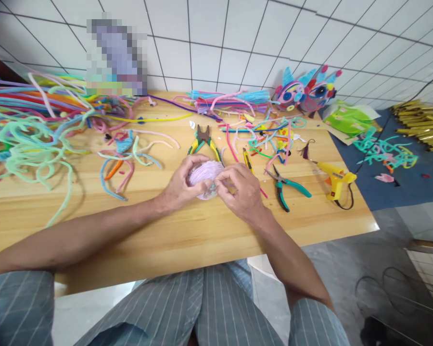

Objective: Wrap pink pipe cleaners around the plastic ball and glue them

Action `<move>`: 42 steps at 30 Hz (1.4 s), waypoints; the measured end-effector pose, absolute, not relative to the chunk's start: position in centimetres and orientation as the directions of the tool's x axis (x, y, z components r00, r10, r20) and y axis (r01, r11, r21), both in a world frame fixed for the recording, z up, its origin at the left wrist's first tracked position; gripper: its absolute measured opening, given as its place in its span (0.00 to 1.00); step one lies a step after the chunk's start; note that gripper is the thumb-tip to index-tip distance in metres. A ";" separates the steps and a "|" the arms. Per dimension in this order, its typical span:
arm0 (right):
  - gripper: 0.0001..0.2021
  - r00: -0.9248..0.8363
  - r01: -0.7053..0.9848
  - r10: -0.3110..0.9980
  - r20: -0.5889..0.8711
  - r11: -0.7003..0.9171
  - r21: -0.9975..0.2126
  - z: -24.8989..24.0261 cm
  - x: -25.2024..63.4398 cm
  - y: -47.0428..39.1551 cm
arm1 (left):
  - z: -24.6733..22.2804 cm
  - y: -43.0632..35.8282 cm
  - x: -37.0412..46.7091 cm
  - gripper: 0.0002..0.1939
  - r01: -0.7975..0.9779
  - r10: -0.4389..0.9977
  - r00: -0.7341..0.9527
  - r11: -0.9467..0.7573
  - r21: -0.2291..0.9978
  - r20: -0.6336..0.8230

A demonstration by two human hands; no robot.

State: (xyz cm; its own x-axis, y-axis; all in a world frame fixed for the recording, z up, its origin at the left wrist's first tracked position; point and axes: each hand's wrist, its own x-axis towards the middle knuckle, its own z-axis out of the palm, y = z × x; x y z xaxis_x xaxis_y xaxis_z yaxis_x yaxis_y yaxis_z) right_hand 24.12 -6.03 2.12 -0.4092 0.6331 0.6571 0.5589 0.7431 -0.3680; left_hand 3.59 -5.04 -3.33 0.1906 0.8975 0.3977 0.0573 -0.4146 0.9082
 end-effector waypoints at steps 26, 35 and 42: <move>0.39 -0.441 0.622 0.567 0.696 0.752 -0.218 -0.9 22.9 -6.9 | -2.2 -5.0 3.3 0.29 -0.225 0.970 0.169 -0.134 0.965 0.174; 0.39 -0.448 0.578 0.530 0.720 0.786 -0.219 -1.3 23.0 -6.2 | -2.2 -4.8 3.2 0.27 -0.189 0.974 0.173 -0.115 0.975 0.148; 0.41 -0.504 0.485 0.473 0.723 0.847 -0.215 -1.2 23.2 -5.7 | -2.3 -4.0 2.9 0.34 -0.174 0.951 0.265 -0.117 0.978 0.161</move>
